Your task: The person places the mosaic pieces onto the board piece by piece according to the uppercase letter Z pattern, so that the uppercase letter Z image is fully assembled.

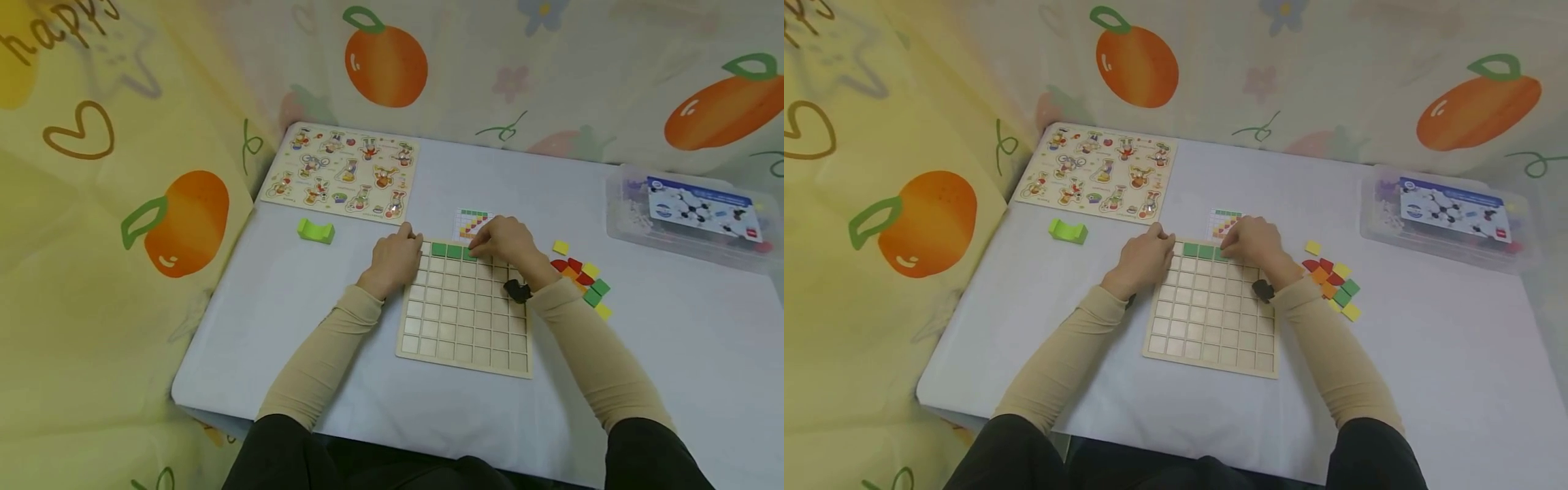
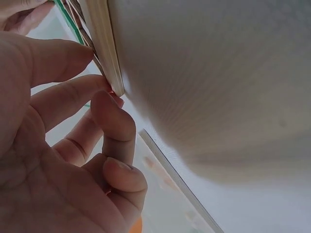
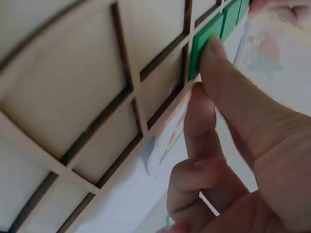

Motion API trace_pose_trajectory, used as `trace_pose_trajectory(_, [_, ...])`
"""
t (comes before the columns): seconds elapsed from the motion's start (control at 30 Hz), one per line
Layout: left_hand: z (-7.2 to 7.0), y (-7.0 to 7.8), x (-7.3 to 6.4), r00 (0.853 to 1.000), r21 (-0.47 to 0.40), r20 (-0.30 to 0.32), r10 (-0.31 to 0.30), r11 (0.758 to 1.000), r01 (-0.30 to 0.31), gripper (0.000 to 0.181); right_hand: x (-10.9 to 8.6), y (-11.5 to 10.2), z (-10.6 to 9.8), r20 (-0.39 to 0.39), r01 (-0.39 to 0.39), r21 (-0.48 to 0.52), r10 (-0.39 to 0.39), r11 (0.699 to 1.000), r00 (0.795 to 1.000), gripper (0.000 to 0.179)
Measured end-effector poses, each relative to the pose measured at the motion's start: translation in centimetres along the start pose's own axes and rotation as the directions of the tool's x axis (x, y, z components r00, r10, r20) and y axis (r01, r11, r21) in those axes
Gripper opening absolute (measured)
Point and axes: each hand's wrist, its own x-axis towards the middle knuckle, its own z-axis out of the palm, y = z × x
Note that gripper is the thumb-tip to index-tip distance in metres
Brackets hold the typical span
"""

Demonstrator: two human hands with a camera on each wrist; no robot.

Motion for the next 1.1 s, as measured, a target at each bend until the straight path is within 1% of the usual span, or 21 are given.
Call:
trace_pose_trajectory(0.13, [0.1,0.0,-0.1,1.0,0.001,0.004,-0.004,1.0,0.004,0.045,-0.5,0.2,0.3,-0.052,0.007,-0.034,-0.009,0.999,0.999,0.028])
trace_pose_trajectory(0.27, [0.1,-0.1,-0.2,1.0,0.0,0.009,0.001,1.0,-0.001,0.045,-1.7,1.7,-0.4,-0.107,0.007,-0.021,-0.009,1.0,0.994,0.034])
trace_pose_trajectory(0.33, [0.2,-0.1,-0.2,1.0,0.0,0.012,0.003,1.0,-0.003,0.046,-2.7,2.8,-1.1,-0.125,-0.019,-0.015,0.016,1.0,0.992,0.034])
trace_pose_trajectory(0.47, [0.2,-0.2,-0.2,1.0,0.0,0.023,-0.001,1.0,0.001,0.047,-4.9,5.9,-2.6,-0.143,-0.104,-0.02,0.1,0.994,0.985,0.035])
trace_pose_trajectory(0.6, [0.3,-0.2,-0.2,1.0,0.002,0.022,-0.006,1.0,0.006,0.047,-7.3,9.4,-3.6,-0.147,-0.218,-0.054,0.209,0.974,0.967,0.038])
trace_pose_trajectory(0.7, [0.4,-0.3,-0.1,1.0,0.004,0.022,-0.005,1.0,0.005,0.047,-9.2,11.8,-4.0,-0.145,-0.296,-0.072,0.284,0.952,0.948,0.039])
trace_pose_trajectory(0.8, [0.4,-0.3,-0.1,1.0,0.005,0.021,-0.004,1.0,0.004,0.047,-11.0,13.5,-4.4,-0.137,-0.36,-0.07,0.348,0.93,0.927,0.041])
trace_pose_trajectory(0.87, [0.4,-0.3,0.0,1.0,0.01,0.02,-0.002,1.0,0.002,0.047,-11.9,14.3,-4.5,-0.132,-0.398,-0.056,0.388,0.916,0.912,0.043])
trace_pose_trajectory(1.0, [0.4,-0.3,0.1,1.0,0.021,0.014,0.006,1.0,-0.007,0.047,-13.0,15.0,-5.0,-0.079,-0.461,-0.032,0.458,0.887,0.886,0.049])
trace_pose_trajectory(1.07, [0.4,-0.3,0.2,1.0,0.022,0.012,0.012,1.0,-0.012,0.047,-13.2,15.0,-5.1,-0.045,-0.476,-0.019,0.475,0.879,0.879,0.051])
trace_pose_trajectory(1.1, [0.4,-0.3,0.2,1.0,0.022,0.008,0.015,1.0,-0.015,0.047,-13.3,15.0,-5.2,-0.031,-0.475,-0.014,0.475,0.88,0.88,0.051])
